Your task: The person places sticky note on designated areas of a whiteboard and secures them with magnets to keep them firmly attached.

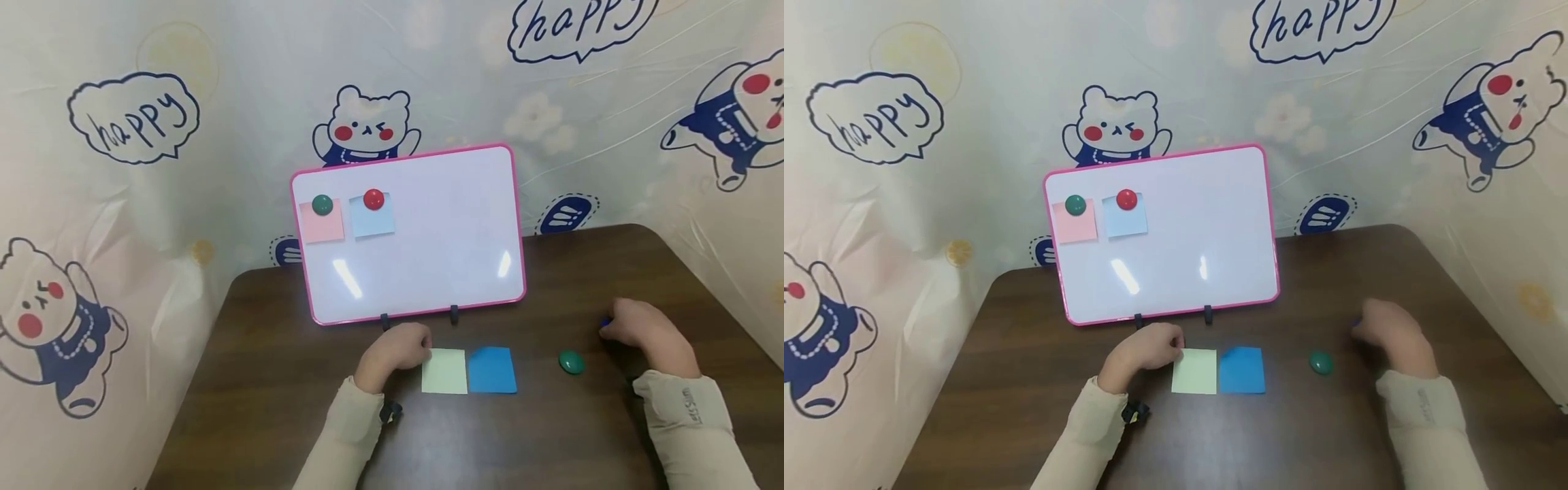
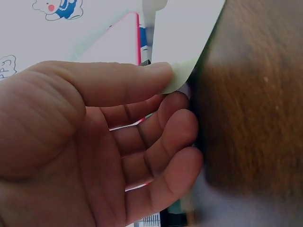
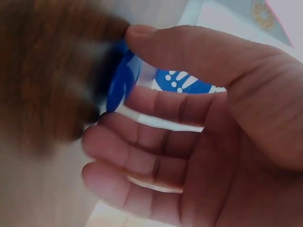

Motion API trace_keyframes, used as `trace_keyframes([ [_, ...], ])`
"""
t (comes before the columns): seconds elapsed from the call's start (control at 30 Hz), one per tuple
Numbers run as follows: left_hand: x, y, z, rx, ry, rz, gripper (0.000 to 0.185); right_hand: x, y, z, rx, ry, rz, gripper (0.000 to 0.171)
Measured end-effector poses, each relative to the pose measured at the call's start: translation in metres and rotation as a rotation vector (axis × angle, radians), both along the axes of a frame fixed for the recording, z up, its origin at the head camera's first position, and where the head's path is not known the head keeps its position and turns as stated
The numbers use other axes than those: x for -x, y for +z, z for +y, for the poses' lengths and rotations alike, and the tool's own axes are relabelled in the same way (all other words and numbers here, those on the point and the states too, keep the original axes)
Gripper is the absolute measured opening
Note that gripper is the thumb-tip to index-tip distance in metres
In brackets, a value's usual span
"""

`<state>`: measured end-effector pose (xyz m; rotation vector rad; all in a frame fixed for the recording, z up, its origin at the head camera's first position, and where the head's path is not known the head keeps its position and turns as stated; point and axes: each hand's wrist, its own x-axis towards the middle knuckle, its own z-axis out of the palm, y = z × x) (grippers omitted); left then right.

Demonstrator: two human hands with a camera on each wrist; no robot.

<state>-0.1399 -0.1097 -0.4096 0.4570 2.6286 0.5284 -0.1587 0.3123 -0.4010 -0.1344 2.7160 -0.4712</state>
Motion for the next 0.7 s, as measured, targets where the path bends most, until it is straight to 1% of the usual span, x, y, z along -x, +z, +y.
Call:
trace_keyframes([
  [0.1, 0.001, 0.002, -0.002, -0.042, 0.008, 0.012, 0.01, 0.001, -0.001, -0.002, 0.012, 0.011, 0.013, 0.029],
  [0.3, 0.007, 0.003, -0.006, -0.148, 0.007, 0.077, 0.005, 0.005, -0.002, -0.002, 0.056, 0.015, 0.028, 0.045],
  [0.47, 0.013, 0.003, -0.009, -0.231, 0.012, 0.114, 0.007, 0.005, -0.003, 0.0, 0.07, 0.016, 0.05, 0.047],
  [0.6, 0.016, 0.005, -0.015, -0.324, 0.062, 0.139, 0.008, 0.005, -0.002, -0.001, 0.08, 0.023, 0.069, 0.049],
  [0.7, 0.018, 0.006, -0.023, -0.41, 0.123, 0.176, 0.009, 0.006, -0.002, -0.002, 0.091, 0.025, 0.077, 0.051],
])
